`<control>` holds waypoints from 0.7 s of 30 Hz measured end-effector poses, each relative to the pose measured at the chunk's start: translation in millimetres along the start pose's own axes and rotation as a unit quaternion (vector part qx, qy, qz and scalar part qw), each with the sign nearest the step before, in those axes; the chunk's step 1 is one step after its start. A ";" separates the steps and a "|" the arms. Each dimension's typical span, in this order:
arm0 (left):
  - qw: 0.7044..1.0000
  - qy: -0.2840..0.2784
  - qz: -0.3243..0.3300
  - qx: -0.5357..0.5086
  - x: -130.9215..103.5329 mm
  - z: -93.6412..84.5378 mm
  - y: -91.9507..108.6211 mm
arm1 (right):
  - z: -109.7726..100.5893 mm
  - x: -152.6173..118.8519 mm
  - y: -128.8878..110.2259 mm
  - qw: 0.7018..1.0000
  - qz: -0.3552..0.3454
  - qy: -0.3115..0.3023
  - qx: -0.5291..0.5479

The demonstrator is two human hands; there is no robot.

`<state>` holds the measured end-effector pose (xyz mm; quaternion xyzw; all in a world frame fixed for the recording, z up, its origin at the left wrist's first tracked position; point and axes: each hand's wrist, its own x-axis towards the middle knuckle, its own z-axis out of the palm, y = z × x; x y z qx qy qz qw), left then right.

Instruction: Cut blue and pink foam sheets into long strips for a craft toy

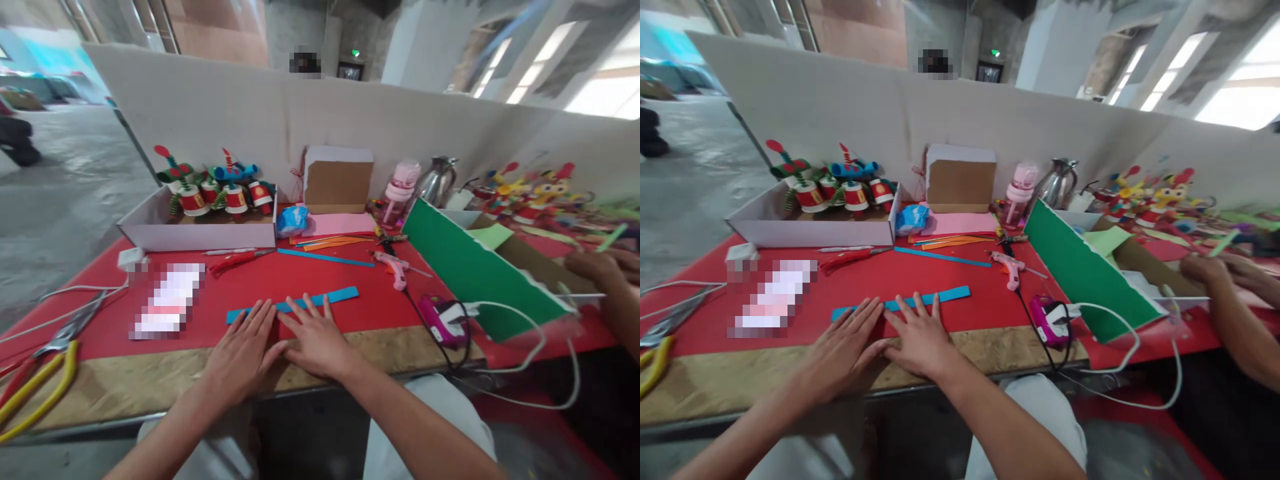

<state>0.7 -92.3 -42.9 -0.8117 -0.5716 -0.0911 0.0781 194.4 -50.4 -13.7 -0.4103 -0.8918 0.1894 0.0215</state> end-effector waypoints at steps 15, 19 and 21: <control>0.999 -0.027 -0.037 -0.023 -28.7 13.3 -44.2 | -36.0 -52.9 83.9 0.989 0.144 0.000 -0.017; 0.998 -0.035 -0.051 -0.008 -16.2 -2.5 -48.8 | -45.3 -49.3 86.1 0.989 0.140 0.040 -0.025; 0.999 -0.026 -0.028 -0.007 0.8 -12.0 -36.2 | -45.7 -42.9 77.6 0.987 0.129 0.085 -0.041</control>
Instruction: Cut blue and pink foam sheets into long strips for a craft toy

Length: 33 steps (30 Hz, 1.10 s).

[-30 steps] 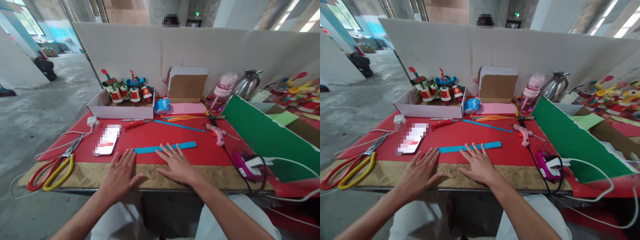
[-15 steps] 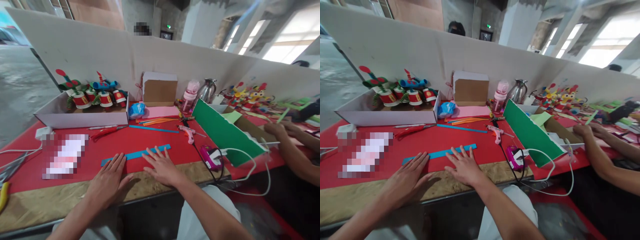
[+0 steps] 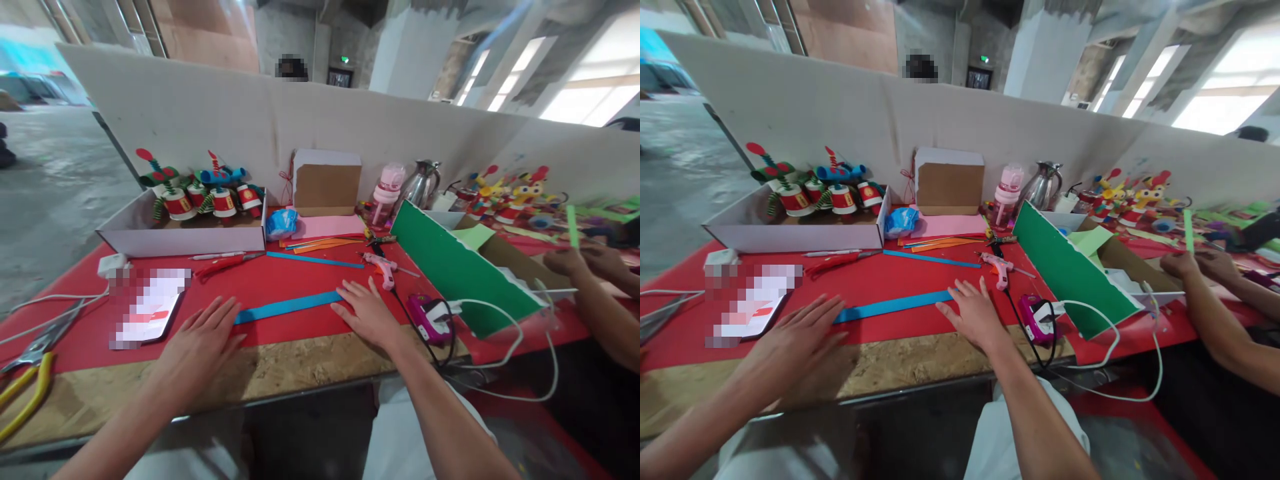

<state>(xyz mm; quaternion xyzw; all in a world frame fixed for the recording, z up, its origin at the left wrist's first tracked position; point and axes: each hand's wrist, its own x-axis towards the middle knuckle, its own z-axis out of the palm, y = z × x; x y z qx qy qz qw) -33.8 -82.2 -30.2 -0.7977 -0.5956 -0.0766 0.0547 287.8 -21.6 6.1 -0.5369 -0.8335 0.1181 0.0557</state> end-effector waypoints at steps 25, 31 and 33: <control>0.997 -0.052 -0.009 -0.059 -21.9 12.9 -20.9 | -2.3 -11.4 6.3 0.996 0.024 -0.073 -0.043; 0.996 -0.032 0.009 -0.082 -4.7 9.3 16.7 | 14.6 3.2 -39.1 0.989 -0.150 0.011 -0.016; 0.995 -0.042 0.028 -0.088 7.3 6.4 36.9 | 26.3 8.3 -50.1 0.982 -0.189 -0.017 0.010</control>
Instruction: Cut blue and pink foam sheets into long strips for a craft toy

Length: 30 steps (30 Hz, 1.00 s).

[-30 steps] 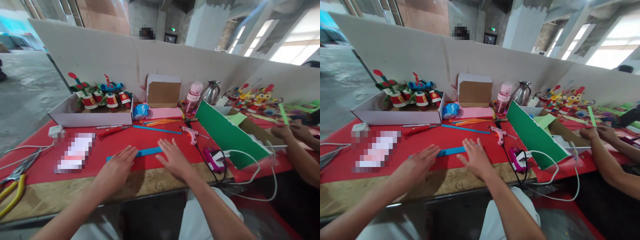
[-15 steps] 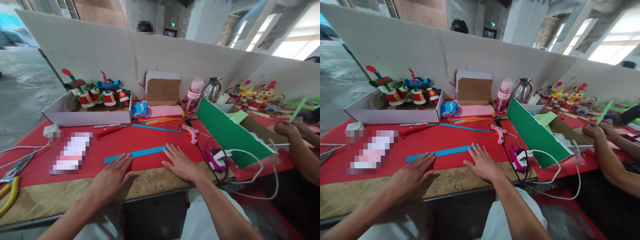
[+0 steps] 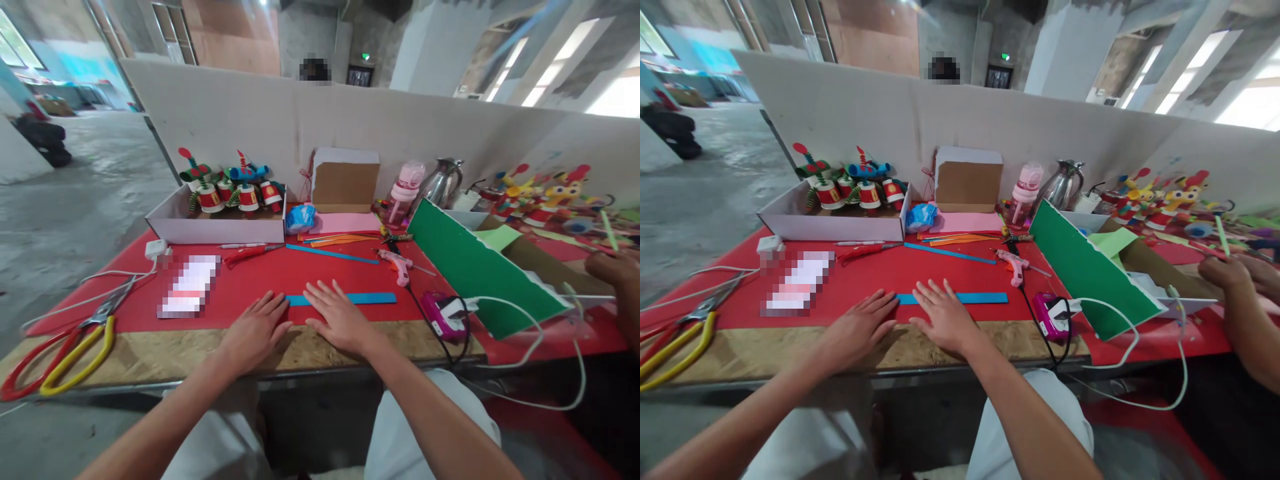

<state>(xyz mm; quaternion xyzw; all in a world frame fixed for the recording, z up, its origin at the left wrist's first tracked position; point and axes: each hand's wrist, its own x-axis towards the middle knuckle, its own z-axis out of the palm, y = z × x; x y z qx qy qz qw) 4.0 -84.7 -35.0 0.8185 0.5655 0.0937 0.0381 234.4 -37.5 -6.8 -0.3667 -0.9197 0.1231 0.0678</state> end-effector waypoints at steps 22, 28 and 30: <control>0.997 -0.030 -0.016 0.074 -3.2 -9.1 0.2 | 1.8 -17.3 46.1 0.989 0.136 -0.054 -0.002; 0.998 -0.009 0.023 0.061 12.6 -8.5 24.6 | 9.9 -1.2 14.3 0.998 0.047 -0.025 0.021; 0.998 -0.031 0.037 0.050 24.6 -14.0 21.2 | 13.5 4.5 4.6 0.999 0.009 -0.034 0.039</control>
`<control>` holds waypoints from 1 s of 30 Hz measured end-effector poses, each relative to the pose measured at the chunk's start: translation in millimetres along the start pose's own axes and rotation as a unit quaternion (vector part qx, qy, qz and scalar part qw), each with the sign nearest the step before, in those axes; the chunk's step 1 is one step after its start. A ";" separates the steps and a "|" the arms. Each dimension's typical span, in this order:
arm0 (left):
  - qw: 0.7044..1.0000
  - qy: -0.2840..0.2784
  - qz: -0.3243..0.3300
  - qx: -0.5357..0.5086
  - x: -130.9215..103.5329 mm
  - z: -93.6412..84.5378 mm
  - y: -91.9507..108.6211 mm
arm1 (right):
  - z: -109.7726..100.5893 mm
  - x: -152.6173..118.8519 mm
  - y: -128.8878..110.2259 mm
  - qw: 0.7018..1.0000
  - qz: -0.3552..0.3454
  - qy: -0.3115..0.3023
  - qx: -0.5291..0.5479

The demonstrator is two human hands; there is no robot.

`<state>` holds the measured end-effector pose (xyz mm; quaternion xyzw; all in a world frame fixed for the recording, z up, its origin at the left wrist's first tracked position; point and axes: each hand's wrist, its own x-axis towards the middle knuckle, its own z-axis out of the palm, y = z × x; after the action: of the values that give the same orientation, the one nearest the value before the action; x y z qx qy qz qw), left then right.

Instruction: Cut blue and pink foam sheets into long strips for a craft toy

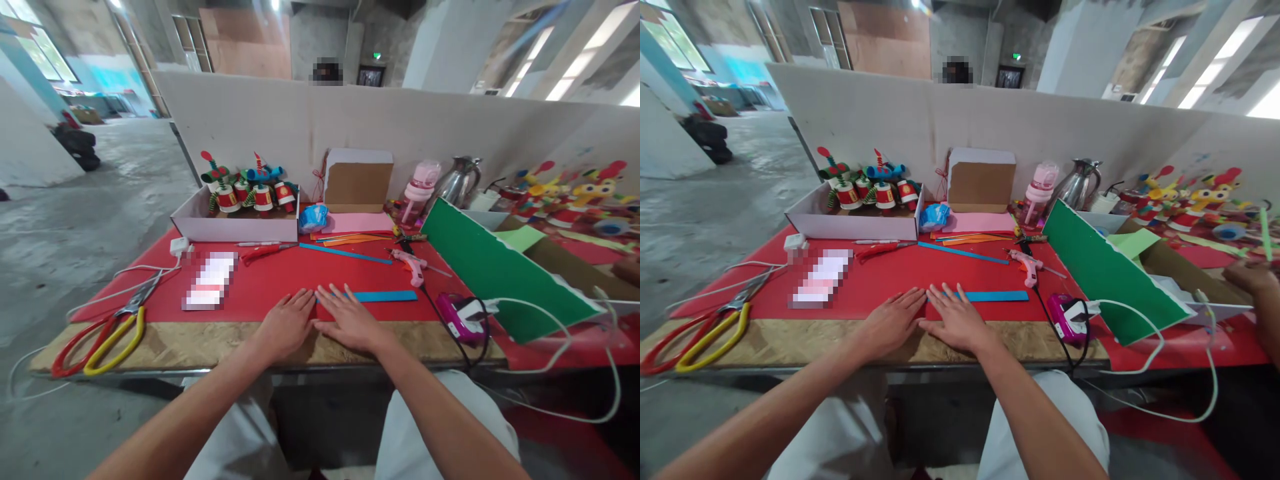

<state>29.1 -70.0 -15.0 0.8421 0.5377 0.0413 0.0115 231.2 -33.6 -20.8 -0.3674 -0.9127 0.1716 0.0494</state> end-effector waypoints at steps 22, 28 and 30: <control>0.976 0.088 -0.184 0.075 4.3 -24.6 -111.2 | 11.8 46.9 9.2 0.983 -0.010 0.149 0.103; 0.986 0.078 -0.147 -0.003 -35.4 -9.6 -82.0 | 7.3 42.2 2.2 0.982 -0.016 0.160 0.101; 0.984 0.078 -0.158 -0.005 -39.9 -8.3 -75.1 | 6.5 41.3 0.3 0.982 -0.020 0.166 0.092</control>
<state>-56.3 -74.7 -13.8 0.7408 0.6628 0.1072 -0.0205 200.1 -6.8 -28.4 -0.3662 -0.8793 0.1909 0.2371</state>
